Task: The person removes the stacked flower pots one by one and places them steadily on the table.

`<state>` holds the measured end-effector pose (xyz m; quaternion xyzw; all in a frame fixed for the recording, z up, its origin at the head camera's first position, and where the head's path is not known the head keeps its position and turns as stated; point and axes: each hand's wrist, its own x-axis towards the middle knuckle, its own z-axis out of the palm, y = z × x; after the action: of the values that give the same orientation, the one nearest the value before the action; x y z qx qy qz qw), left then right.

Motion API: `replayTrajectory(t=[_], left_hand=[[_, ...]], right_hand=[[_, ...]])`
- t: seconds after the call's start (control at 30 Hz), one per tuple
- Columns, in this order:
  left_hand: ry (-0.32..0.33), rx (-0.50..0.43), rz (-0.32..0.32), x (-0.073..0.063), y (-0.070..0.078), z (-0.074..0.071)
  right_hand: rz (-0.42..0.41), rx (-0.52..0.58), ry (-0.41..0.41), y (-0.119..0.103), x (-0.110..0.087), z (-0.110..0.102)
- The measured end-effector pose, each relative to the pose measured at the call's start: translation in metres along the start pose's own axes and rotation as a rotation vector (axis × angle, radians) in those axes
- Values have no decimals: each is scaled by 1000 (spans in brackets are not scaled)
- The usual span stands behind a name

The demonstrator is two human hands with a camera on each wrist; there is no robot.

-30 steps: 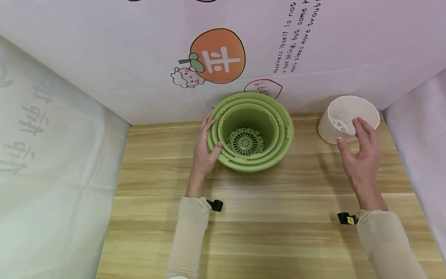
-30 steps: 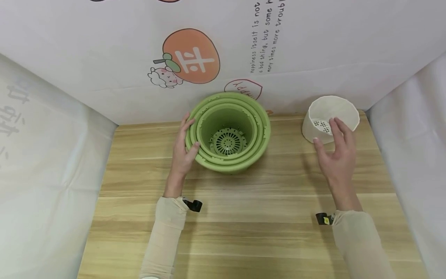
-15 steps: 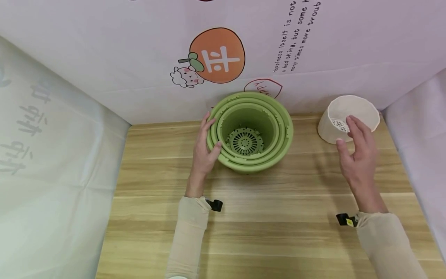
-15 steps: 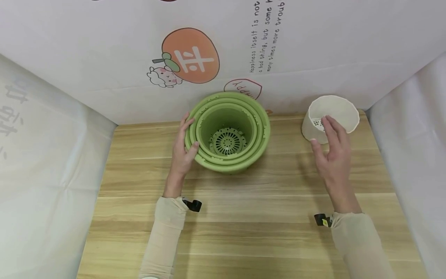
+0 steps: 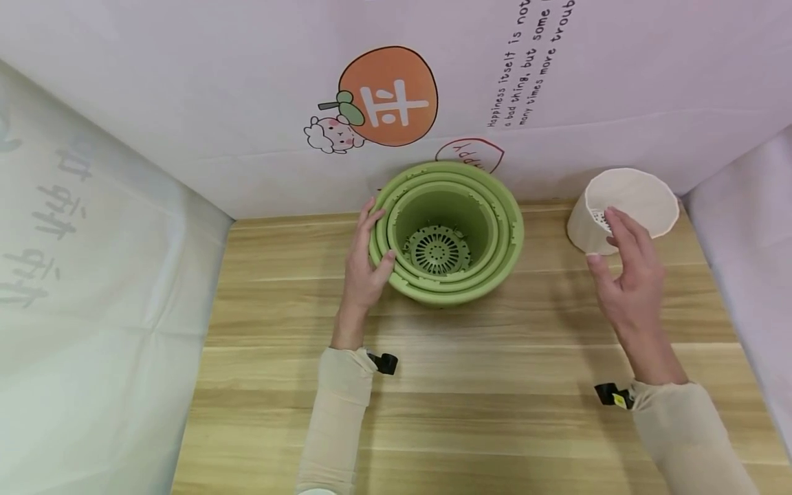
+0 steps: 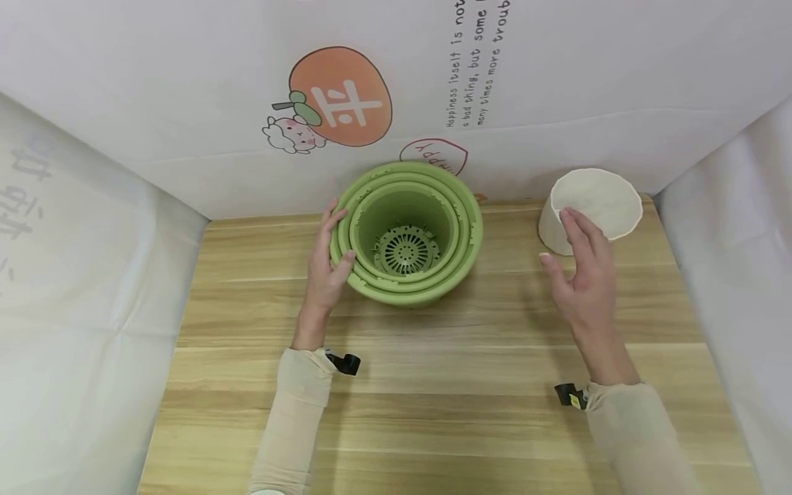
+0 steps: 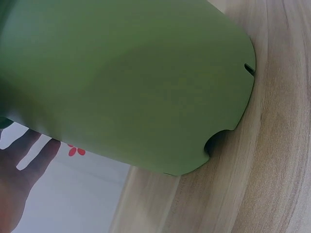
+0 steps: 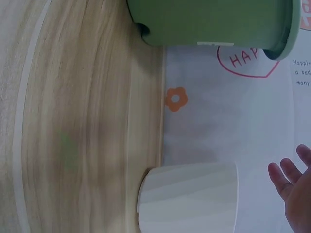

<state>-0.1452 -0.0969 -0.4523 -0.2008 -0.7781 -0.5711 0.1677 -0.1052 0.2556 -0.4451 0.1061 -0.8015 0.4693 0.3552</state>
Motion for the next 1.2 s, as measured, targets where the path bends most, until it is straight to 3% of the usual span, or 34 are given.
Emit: replayTrajectory(t=[1.03, 1.2], left_hand=[[6, -10, -2, 0, 0, 1], [14, 28, 5, -4, -28, 5]], right_hand=[[-86, -16, -111, -8, 1, 19], [-100, 1, -126, -10, 1, 24]])
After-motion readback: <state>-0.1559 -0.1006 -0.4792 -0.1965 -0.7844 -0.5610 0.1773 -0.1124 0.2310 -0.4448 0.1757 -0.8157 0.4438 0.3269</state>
